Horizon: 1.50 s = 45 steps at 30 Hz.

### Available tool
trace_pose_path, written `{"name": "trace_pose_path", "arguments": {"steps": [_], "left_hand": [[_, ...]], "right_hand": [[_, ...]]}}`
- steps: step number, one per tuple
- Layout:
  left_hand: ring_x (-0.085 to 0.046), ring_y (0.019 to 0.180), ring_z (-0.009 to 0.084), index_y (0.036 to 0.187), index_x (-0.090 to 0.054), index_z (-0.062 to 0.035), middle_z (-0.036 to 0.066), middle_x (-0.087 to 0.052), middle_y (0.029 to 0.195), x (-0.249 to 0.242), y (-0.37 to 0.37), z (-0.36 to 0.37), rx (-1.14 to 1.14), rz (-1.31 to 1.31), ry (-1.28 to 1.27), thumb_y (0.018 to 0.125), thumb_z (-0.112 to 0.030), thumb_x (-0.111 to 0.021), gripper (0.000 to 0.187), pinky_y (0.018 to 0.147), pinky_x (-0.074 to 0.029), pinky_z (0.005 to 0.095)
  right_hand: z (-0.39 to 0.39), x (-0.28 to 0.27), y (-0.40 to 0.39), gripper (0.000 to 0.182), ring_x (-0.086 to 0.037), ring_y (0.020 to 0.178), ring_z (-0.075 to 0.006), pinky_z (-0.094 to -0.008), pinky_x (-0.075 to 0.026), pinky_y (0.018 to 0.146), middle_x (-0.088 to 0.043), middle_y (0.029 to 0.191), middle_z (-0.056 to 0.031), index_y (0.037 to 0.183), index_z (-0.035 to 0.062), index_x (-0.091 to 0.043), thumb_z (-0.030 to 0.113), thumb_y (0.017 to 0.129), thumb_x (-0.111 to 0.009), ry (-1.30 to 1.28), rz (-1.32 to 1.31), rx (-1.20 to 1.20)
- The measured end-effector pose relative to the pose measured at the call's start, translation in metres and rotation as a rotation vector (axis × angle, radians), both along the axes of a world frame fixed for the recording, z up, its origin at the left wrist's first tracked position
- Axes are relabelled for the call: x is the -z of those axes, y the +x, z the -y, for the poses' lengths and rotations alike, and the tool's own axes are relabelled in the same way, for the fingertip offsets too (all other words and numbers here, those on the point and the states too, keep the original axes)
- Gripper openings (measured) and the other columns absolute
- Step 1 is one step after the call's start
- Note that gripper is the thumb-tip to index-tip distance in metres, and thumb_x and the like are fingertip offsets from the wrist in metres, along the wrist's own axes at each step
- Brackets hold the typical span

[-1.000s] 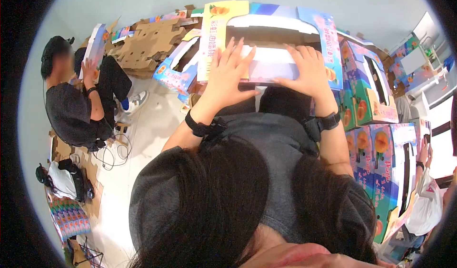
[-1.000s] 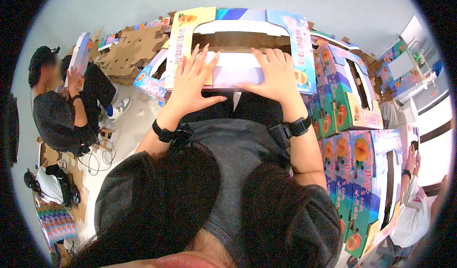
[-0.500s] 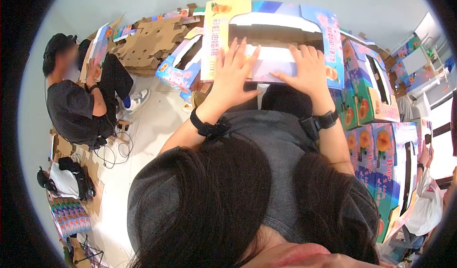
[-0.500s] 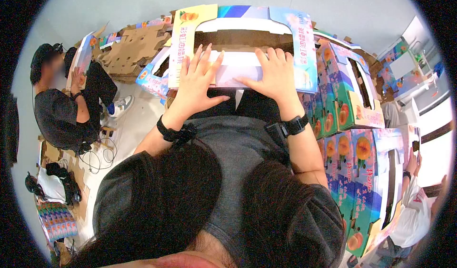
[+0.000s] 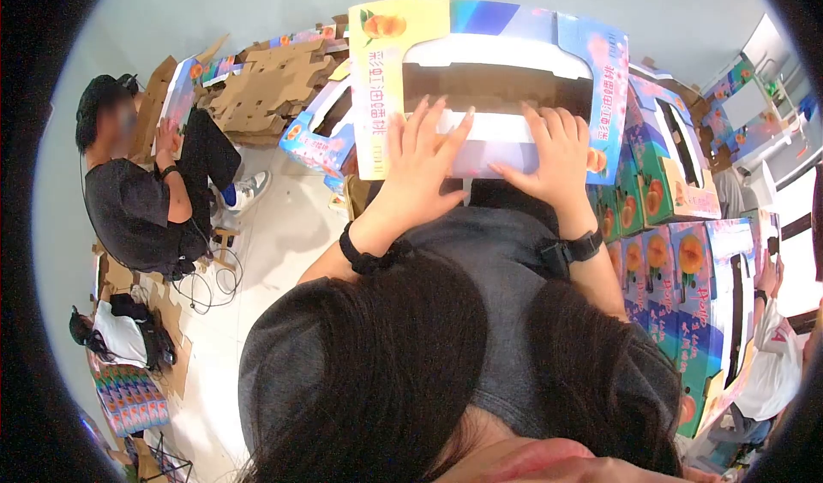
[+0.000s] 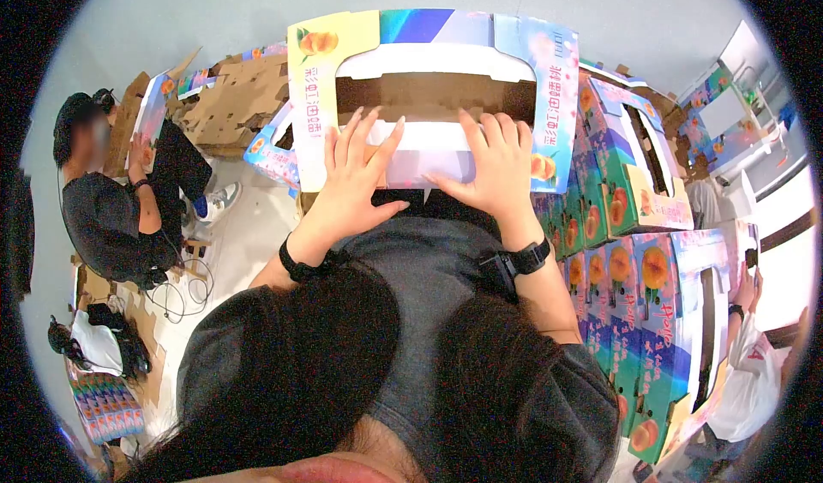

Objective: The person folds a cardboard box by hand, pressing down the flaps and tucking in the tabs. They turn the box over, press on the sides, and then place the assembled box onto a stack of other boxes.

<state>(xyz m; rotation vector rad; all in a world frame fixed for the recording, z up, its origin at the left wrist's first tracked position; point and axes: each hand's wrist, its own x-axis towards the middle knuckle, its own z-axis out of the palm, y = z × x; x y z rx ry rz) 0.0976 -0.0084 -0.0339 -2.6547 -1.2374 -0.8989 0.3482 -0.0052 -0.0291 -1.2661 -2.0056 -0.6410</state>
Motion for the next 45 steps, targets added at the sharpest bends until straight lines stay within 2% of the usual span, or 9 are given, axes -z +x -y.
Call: {"name": "trace_pose_path", "arguments": {"steps": [5, 14, 26, 29, 32, 38, 42, 43, 45], "left_hand": [[-0.028, 0.150, 0.0368, 0.160, -0.034, -0.0228, 0.017, -0.034, 0.156, -0.001, 0.016, -0.005, -0.026, -0.109, 0.078, 0.058, -0.025, -0.093, 0.118, 0.121, -0.013, 0.0638], [-0.042, 0.139, 0.0344, 0.157, -0.041, -0.0199, 0.014, -0.047, 0.143, 0.010, 0.029, -0.029, -0.042, 0.030, 0.175, 0.059, -0.044, -0.091, 0.112, 0.119, -0.024, 0.0573], [-0.033, 0.151, 0.0311, 0.156, -0.043, -0.0215, 0.013, -0.044, 0.155, 0.010, 0.026, -0.028, -0.059, -0.062, 0.177, 0.063, -0.044, -0.090, 0.107, 0.122, -0.021, 0.0544], [-0.033, 0.150, 0.0308, 0.156, -0.043, -0.0222, 0.013, -0.043, 0.156, 0.015, 0.025, -0.028, -0.050, -0.041, 0.187, 0.061, -0.041, -0.091, 0.108, 0.122, -0.021, 0.0545], [-0.033, 0.149, 0.0333, 0.157, -0.039, -0.0231, 0.013, -0.042, 0.156, 0.015, 0.024, -0.024, -0.012, 0.038, 0.158, 0.059, -0.033, -0.093, 0.113, 0.120, -0.025, 0.0574], [-0.034, 0.150, 0.0306, 0.155, -0.045, -0.0227, 0.009, -0.042, 0.158, 0.017, 0.021, -0.011, -0.027, 0.029, 0.148, 0.057, -0.029, -0.091, 0.108, 0.121, -0.023, 0.0542], [-0.034, 0.151, 0.0294, 0.155, -0.045, -0.0225, 0.009, -0.043, 0.157, 0.016, 0.019, -0.014, -0.023, 0.024, 0.180, 0.055, -0.021, -0.090, 0.109, 0.121, -0.023, 0.0525], [-0.034, 0.151, 0.0295, 0.155, -0.045, -0.0226, 0.009, -0.043, 0.157, 0.014, 0.018, -0.014, -0.018, 0.026, 0.150, 0.056, -0.019, -0.090, 0.109, 0.121, -0.022, 0.0519], [-0.033, 0.151, 0.0294, 0.155, -0.045, -0.0229, 0.009, -0.043, 0.157, 0.013, 0.019, -0.015, -0.011, 0.046, 0.131, 0.056, -0.019, -0.090, 0.108, 0.122, -0.021, 0.0521]], "right_hand": [[0.008, 0.004, 0.004, 0.086, -0.053, 0.114, -0.0355, -0.0521, -0.035, 0.103, -0.061, 0.113, -0.0139, 0.126, 0.0059, -0.065, 0.068, 0.068, -0.076, 0.015, -0.022, -0.028], [-0.011, 0.003, 0.008, 0.079, -0.055, 0.109, -0.0347, -0.0500, -0.039, 0.097, -0.062, 0.109, -0.0132, 0.120, 0.0042, -0.066, 0.063, 0.069, -0.078, 0.051, -0.029, -0.044], [-0.011, 0.001, 0.004, 0.080, -0.055, 0.111, -0.0359, -0.0514, -0.038, 0.099, -0.062, 0.110, -0.0143, 0.123, 0.0046, -0.065, 0.066, 0.073, -0.074, -0.004, -0.005, -0.002], [-0.007, -0.001, 0.002, 0.077, -0.056, 0.111, -0.0346, -0.0483, -0.039, 0.098, -0.063, 0.112, -0.0140, 0.124, 0.0054, -0.065, 0.060, 0.072, -0.078, 0.004, -0.002, -0.003], [-0.006, 0.004, 0.002, 0.081, -0.054, 0.112, -0.0359, -0.0521, -0.037, 0.100, -0.062, 0.112, -0.0142, 0.126, 0.0053, -0.065, 0.066, 0.072, -0.074, 0.021, -0.011, 0.000], [0.007, 0.002, 0.004, 0.086, -0.053, 0.111, -0.0345, -0.0513, -0.036, 0.099, -0.061, 0.113, -0.0126, 0.132, 0.0056, -0.063, 0.065, 0.072, -0.075, -0.003, -0.019, -0.048], [0.021, -0.008, 0.011, 0.086, -0.046, 0.135, -0.0414, -0.0525, -0.031, 0.113, -0.051, 0.145, -0.0191, 0.139, 0.0117, -0.061, 0.058, 0.069, -0.080, -0.063, -0.094, -0.100], [0.027, -0.011, 0.014, 0.089, -0.035, 0.145, -0.0446, -0.0559, -0.024, 0.120, -0.040, 0.158, -0.0195, 0.143, 0.0164, -0.059, 0.055, 0.067, -0.084, -0.148, -0.110, -0.110], [0.031, -0.012, 0.021, 0.094, -0.035, 0.146, -0.0441, -0.0579, -0.022, 0.120, -0.040, 0.158, -0.0188, 0.147, 0.0174, -0.056, 0.050, 0.065, -0.086, -0.181, -0.056, -0.084]]}}
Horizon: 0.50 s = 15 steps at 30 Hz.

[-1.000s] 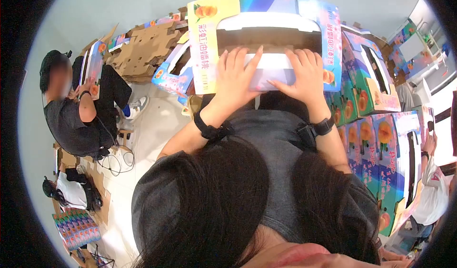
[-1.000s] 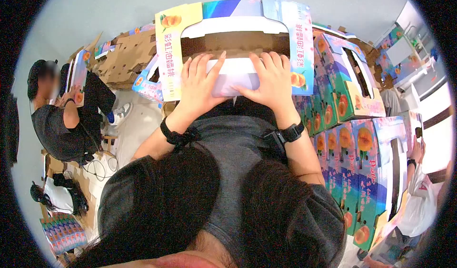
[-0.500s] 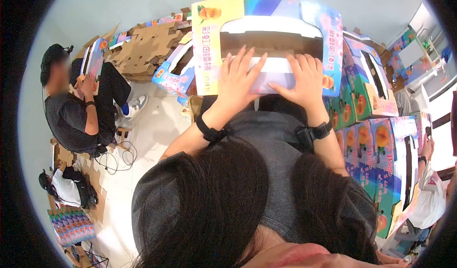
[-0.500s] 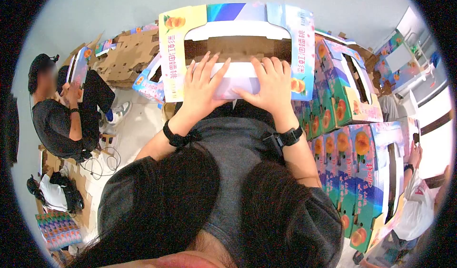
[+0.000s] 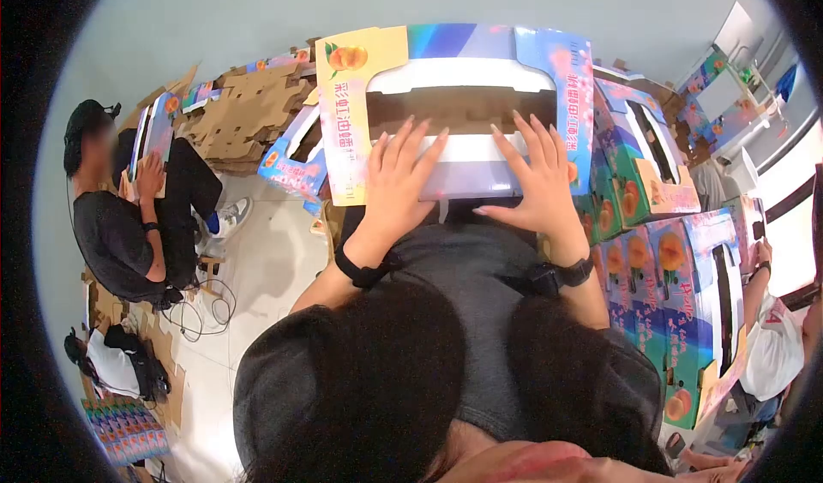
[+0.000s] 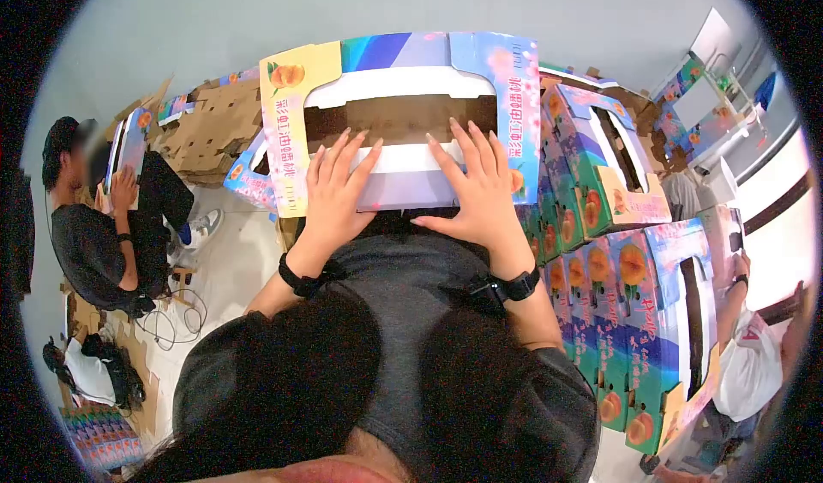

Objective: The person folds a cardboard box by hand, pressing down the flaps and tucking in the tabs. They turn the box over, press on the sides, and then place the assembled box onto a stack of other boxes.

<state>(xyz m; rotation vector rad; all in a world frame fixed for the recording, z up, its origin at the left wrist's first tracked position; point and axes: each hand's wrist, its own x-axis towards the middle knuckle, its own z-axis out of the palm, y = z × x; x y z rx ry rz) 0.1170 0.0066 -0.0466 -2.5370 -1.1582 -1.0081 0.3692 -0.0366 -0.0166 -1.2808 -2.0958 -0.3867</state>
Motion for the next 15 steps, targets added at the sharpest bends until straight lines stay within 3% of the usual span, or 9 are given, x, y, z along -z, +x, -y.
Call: {"name": "trace_pose_path", "arguments": {"steps": [5, 8, 13, 15], "left_hand": [[-0.026, 0.153, 0.0367, 0.155, -0.040, -0.0123, 0.016, -0.036, 0.160, 0.000, -0.002, 0.001, 0.034, -0.040, 0.030, 0.062, -0.029, -0.092, 0.108, 0.122, -0.019, 0.0530], [-0.020, 0.153, 0.0401, 0.155, -0.034, -0.0016, 0.021, -0.029, 0.162, -0.015, -0.006, 0.008, 0.157, 0.240, 0.032, 0.071, -0.036, -0.090, 0.106, 0.122, -0.019, 0.0518], [-0.023, 0.151, 0.0420, 0.158, -0.026, -0.0004, 0.026, -0.024, 0.163, -0.001, -0.058, -0.015, -0.107, 0.552, 0.189, 0.076, -0.039, -0.088, 0.110, 0.122, -0.017, 0.0544], [-0.027, 0.150, 0.0404, 0.158, -0.026, 0.0000, 0.026, -0.027, 0.161, -0.001, -0.080, -0.026, -0.146, 0.638, 0.139, 0.077, -0.038, -0.087, 0.109, 0.122, -0.020, 0.0531]], "right_hand": [[0.000, 0.016, 0.004, 0.105, -0.033, 0.147, -0.0426, -0.0629, -0.017, 0.121, -0.039, 0.159, -0.0182, 0.154, 0.0203, -0.047, 0.040, 0.060, -0.089, -0.013, 0.125, 0.119], [-0.001, 0.017, 0.003, 0.108, -0.035, 0.145, -0.0402, -0.0647, -0.016, 0.119, -0.040, 0.155, -0.0173, 0.155, 0.0227, -0.045, 0.037, 0.057, -0.090, -0.006, 0.078, 0.126], [0.006, 0.013, 0.005, 0.107, -0.040, 0.135, -0.0389, -0.0636, -0.017, 0.119, -0.046, 0.135, -0.0169, 0.152, 0.0182, -0.046, 0.032, 0.056, -0.089, -0.060, 0.030, 0.189], [0.005, 0.024, 0.005, 0.097, -0.040, 0.133, -0.0383, -0.0635, -0.013, 0.121, -0.045, 0.133, -0.0158, 0.142, 0.0153, -0.052, 0.027, 0.053, -0.088, -0.012, -0.024, 0.206]]}}
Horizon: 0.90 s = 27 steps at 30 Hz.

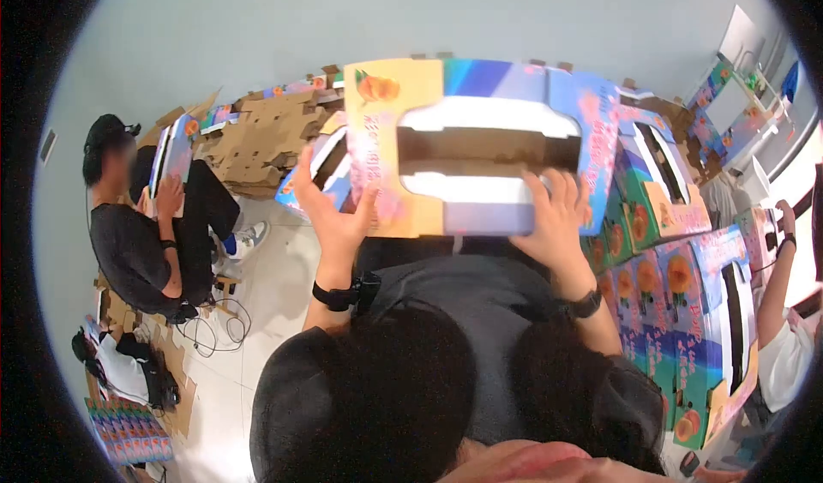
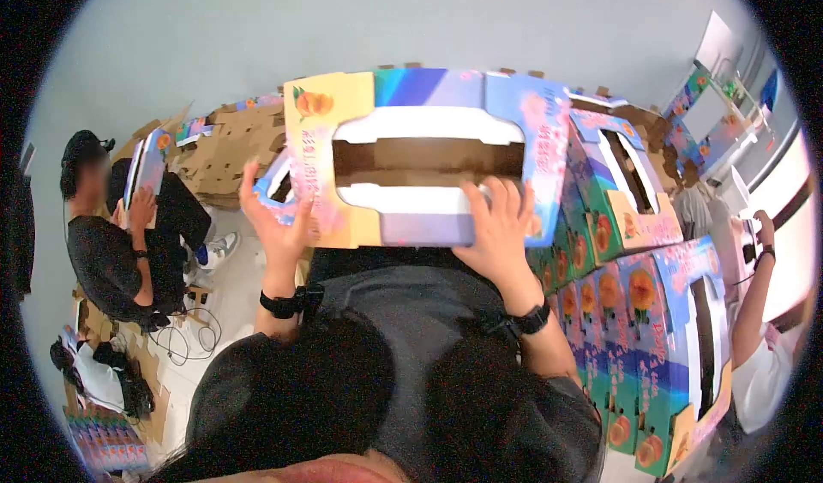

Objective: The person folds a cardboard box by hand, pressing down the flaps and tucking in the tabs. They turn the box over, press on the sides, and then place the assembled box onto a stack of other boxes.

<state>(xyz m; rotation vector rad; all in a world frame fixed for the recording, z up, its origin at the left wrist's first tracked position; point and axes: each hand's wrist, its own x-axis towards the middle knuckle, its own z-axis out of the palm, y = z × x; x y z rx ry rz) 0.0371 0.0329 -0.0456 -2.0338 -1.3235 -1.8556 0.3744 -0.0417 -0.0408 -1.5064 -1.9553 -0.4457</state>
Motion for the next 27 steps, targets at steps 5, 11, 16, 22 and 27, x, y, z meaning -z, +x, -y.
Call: {"name": "trace_pose_path", "arguments": {"steps": [5, 11, 16, 22, 27], "left_hand": [[-0.034, 0.147, 0.0332, 0.164, -0.004, -0.0082, 0.023, -0.035, 0.156, 0.005, -0.016, -0.008, 0.440, 0.194, -0.332, 0.078, -0.028, -0.086, 0.121, 0.118, -0.033, 0.0470], [-0.046, 0.139, 0.0309, 0.163, 0.010, -0.0144, 0.019, -0.040, 0.153, 0.003, -0.005, 0.001, 0.756, 0.367, -0.328, 0.080, -0.016, -0.085, 0.125, 0.114, -0.042, 0.0461], [-0.050, 0.136, 0.0258, 0.153, -0.024, -0.0080, 0.012, -0.046, 0.146, -0.002, -0.016, 0.010, 0.729, 0.304, -0.547, 0.069, -0.008, -0.094, 0.110, 0.109, -0.049, 0.0444], [-0.050, 0.136, 0.0265, 0.151, -0.026, -0.0053, 0.012, -0.045, 0.146, -0.001, 0.001, 0.010, 0.701, 0.304, -0.504, 0.056, -0.017, -0.102, 0.122, 0.110, -0.048, 0.0440], [-0.046, 0.138, 0.0307, 0.152, -0.024, -0.0023, 0.016, -0.045, 0.146, -0.002, -0.004, 0.016, 0.623, 0.038, -0.563, 0.057, -0.026, -0.102, 0.125, 0.113, -0.042, 0.0460]], "right_hand": [[0.008, 0.011, 0.011, 0.090, -0.039, 0.133, -0.0374, -0.0626, -0.012, 0.122, -0.046, 0.130, -0.0121, 0.137, 0.0167, -0.056, 0.023, 0.053, -0.087, 0.059, -0.035, -0.030], [-0.015, 0.014, 0.027, 0.084, -0.034, 0.140, -0.0378, -0.0627, -0.011, 0.123, -0.045, 0.136, -0.0123, 0.138, 0.0183, -0.057, 0.016, 0.058, -0.083, 0.240, 0.032, -0.107], [-0.048, 0.004, 0.027, 0.089, -0.019, 0.151, -0.0452, -0.0653, -0.007, 0.123, -0.031, 0.158, -0.0198, 0.149, 0.0164, -0.047, 0.009, 0.065, -0.077, 0.235, 0.082, -0.009], [-0.036, -0.011, 0.015, 0.101, -0.011, 0.154, -0.0452, -0.0590, -0.002, 0.124, -0.027, 0.162, -0.0223, 0.159, 0.0057, -0.028, 0.026, 0.077, -0.082, -0.058, -0.307, -0.259], [-0.026, -0.014, 0.025, 0.098, -0.029, 0.151, -0.0327, -0.0437, -0.016, 0.125, -0.036, 0.158, -0.0224, 0.157, -0.0057, -0.029, 0.039, 0.085, -0.079, -0.267, -0.948, -0.446]]}}
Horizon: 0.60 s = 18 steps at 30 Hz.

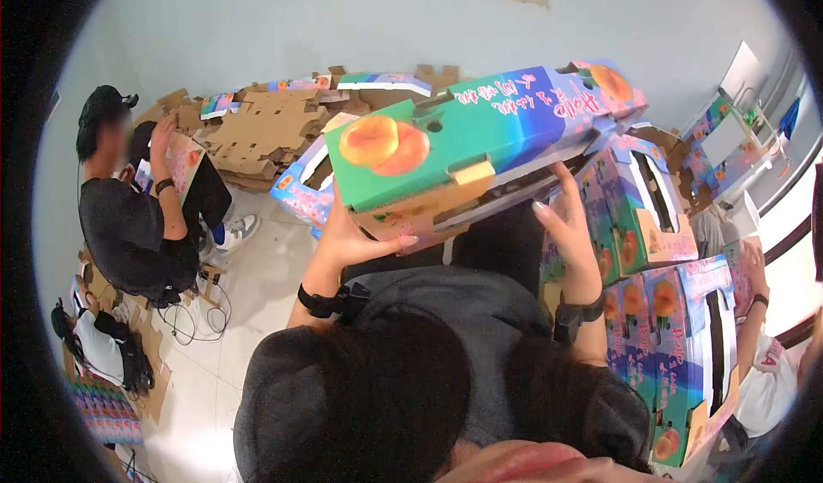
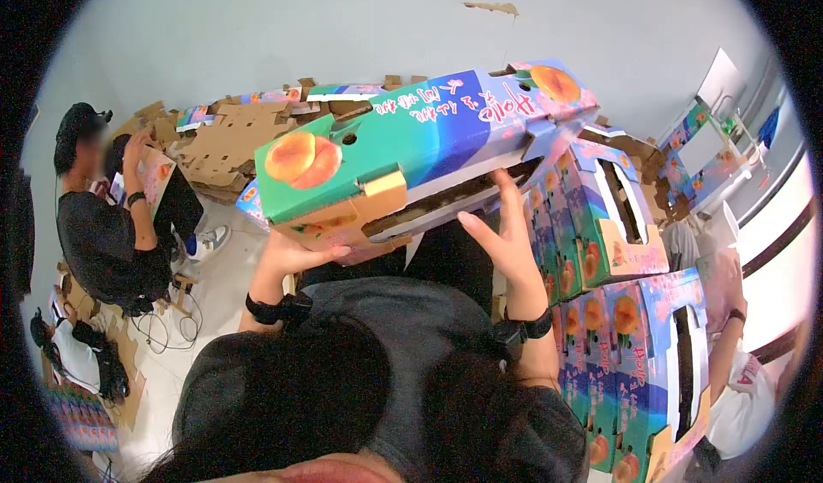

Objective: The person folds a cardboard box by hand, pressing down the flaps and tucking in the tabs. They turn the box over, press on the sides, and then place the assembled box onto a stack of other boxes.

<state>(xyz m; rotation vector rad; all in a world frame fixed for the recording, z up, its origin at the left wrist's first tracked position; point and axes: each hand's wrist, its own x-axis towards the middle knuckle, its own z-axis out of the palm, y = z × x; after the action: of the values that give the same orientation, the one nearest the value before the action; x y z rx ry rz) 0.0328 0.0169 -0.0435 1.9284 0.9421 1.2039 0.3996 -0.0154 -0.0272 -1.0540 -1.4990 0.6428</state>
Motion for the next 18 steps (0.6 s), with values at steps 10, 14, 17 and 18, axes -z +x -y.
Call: {"name": "trace_pose_path", "arguments": {"steps": [10, 14, 17, 18], "left_hand": [[-0.033, 0.147, 0.0404, 0.144, -0.051, -0.0101, 0.015, -0.042, 0.153, -0.029, 0.017, 0.006, 0.022, -0.038, 0.091, 0.079, -0.035, -0.085, 0.078, 0.120, -0.029, 0.0500], [-0.025, 0.151, 0.0410, 0.147, -0.048, -0.0139, 0.016, -0.036, 0.156, -0.002, 0.013, -0.019, -0.249, -0.210, 0.612, 0.087, -0.033, -0.078, 0.070, 0.122, -0.020, 0.0564], [-0.023, 0.152, 0.0418, 0.154, -0.037, -0.0159, 0.018, -0.031, 0.159, 0.001, 0.013, -0.017, -0.447, -0.266, 0.849, 0.088, -0.031, -0.078, 0.080, 0.122, -0.016, 0.0606], [-0.023, 0.153, 0.0422, 0.156, -0.034, -0.0165, 0.019, -0.029, 0.160, 0.001, 0.014, -0.013, -0.466, -0.235, 0.873, 0.087, -0.031, -0.078, 0.083, 0.122, -0.015, 0.0612]], "right_hand": [[0.033, -0.023, -0.013, 0.093, -0.032, 0.150, -0.0286, -0.0454, -0.023, 0.123, -0.036, 0.161, -0.0115, 0.158, -0.0001, -0.029, 0.061, 0.094, -0.057, 0.023, -0.468, -0.359], [0.043, -0.025, -0.019, 0.097, -0.052, 0.131, -0.0251, -0.0431, -0.038, 0.114, -0.052, 0.144, -0.0092, 0.151, 0.0025, -0.038, 0.035, 0.075, -0.089, -0.137, -0.598, -0.217], [0.037, -0.004, -0.013, 0.087, -0.058, 0.120, -0.0215, -0.0394, -0.048, 0.105, -0.058, 0.131, -0.0055, 0.145, 0.0037, -0.045, 0.014, 0.072, -0.091, -0.124, -0.634, -0.234], [0.035, 0.001, -0.008, 0.087, -0.058, 0.120, -0.0215, -0.0394, -0.048, 0.104, -0.058, 0.130, -0.0056, 0.145, 0.0038, -0.045, 0.015, 0.072, -0.091, -0.105, -0.604, -0.263]]}}
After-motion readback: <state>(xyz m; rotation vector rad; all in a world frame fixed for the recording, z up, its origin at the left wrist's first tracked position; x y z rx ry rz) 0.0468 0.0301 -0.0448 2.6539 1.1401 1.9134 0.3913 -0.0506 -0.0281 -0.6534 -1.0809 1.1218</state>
